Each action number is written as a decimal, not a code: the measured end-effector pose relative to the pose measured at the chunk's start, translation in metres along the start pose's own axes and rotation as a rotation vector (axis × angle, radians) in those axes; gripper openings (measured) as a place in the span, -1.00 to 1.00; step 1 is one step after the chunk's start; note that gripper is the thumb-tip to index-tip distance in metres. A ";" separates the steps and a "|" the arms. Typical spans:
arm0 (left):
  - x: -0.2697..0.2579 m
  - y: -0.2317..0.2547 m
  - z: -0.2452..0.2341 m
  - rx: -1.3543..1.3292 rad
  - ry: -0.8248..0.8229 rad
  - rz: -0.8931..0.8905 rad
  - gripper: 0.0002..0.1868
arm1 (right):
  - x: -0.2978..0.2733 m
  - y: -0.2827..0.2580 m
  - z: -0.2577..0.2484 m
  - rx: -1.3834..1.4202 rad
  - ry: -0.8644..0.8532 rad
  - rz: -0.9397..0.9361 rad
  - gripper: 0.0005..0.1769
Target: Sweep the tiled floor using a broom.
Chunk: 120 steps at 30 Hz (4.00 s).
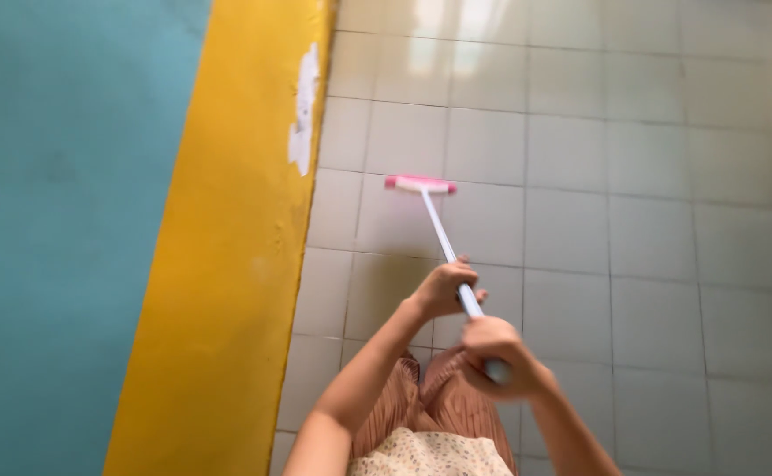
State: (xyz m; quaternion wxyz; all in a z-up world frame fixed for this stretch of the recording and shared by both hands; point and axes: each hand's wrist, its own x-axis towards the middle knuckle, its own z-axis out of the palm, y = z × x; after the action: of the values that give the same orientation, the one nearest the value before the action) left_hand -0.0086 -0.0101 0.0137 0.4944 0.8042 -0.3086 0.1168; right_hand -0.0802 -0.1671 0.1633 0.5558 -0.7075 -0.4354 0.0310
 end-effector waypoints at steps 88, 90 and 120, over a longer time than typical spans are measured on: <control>0.101 0.148 0.350 -0.375 -0.814 0.048 -0.83 | -0.259 -0.062 -0.189 0.020 1.155 0.248 -0.75; 0.105 0.124 0.352 -0.331 -0.804 0.046 -0.82 | -0.252 -0.047 -0.185 -0.016 1.121 0.218 -0.74; 0.255 0.218 0.493 -0.388 -1.218 0.225 -0.70 | -0.362 -0.094 -0.359 0.129 1.283 0.070 -0.81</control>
State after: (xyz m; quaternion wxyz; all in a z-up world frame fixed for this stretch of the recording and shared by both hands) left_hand -0.0005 -0.6045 0.0585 0.3522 0.5853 -0.6314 -0.3670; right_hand -0.1689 -0.6750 0.2171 0.7457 -0.5645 0.0096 -0.3537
